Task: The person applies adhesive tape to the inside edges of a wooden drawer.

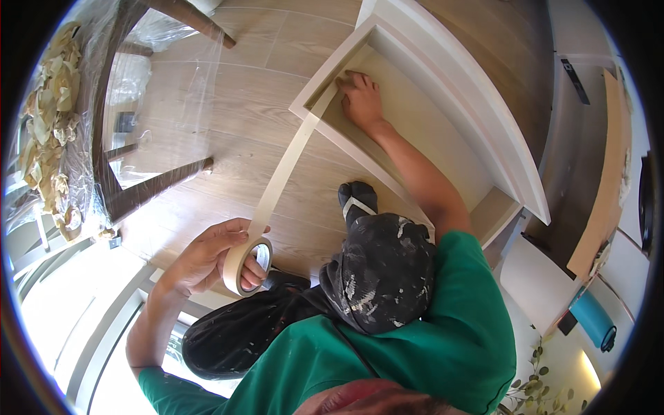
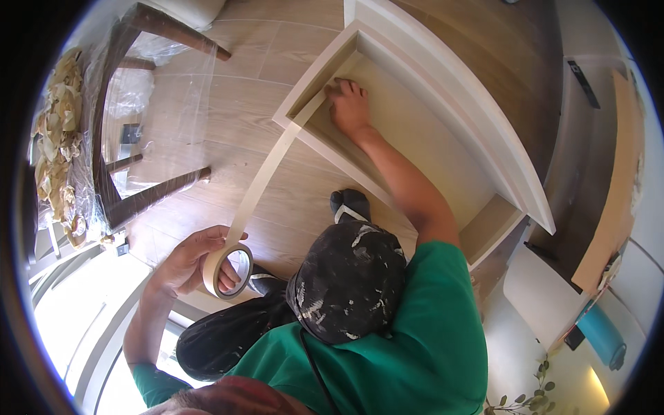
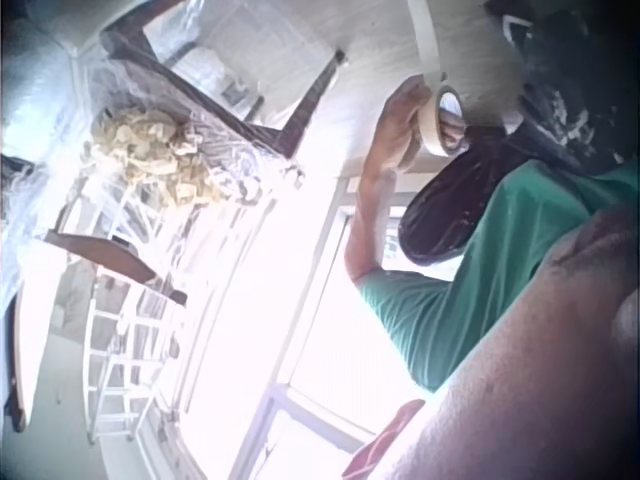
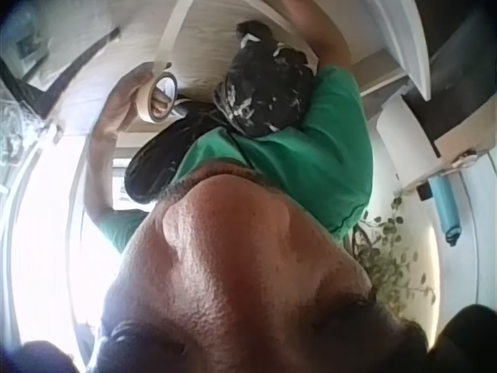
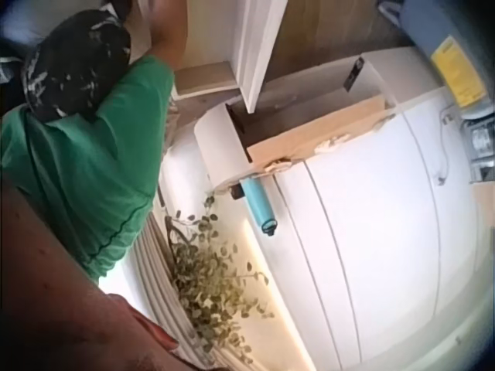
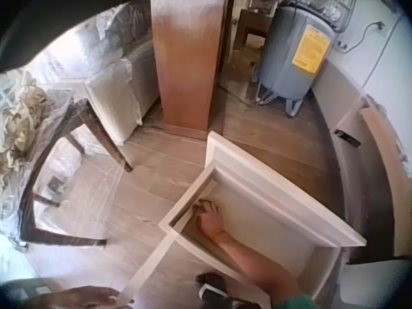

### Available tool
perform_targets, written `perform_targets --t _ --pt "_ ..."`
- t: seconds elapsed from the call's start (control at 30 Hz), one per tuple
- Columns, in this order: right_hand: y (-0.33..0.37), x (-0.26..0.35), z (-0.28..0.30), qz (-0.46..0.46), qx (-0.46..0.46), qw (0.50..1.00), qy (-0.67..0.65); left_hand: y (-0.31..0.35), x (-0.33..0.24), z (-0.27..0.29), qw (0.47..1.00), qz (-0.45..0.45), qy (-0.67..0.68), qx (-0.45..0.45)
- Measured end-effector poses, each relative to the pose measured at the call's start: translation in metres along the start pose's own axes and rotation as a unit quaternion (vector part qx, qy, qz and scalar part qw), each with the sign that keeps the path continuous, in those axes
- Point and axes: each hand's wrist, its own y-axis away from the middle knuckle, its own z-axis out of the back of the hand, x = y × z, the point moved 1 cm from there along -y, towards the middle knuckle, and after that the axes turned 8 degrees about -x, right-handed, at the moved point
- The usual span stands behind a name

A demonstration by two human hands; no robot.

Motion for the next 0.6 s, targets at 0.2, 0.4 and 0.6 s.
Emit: perform_targets --t 0.2,0.4,0.6 --pt "0.015 -0.009 -0.018 -0.437 0.07 0.813 -0.378 -0.013 -0.013 -0.029 0.995 -0.097 -0.02 0.016" --pt "0.002 0.016 -0.002 -0.53 0.205 0.656 -0.497 -0.021 -0.027 -0.06 0.993 -0.104 -0.041 0.04" --pt "0.009 0.012 -0.022 -0.566 0.203 0.577 -0.552 -0.03 -0.04 -0.082 0.985 -0.13 -0.094 0.062"
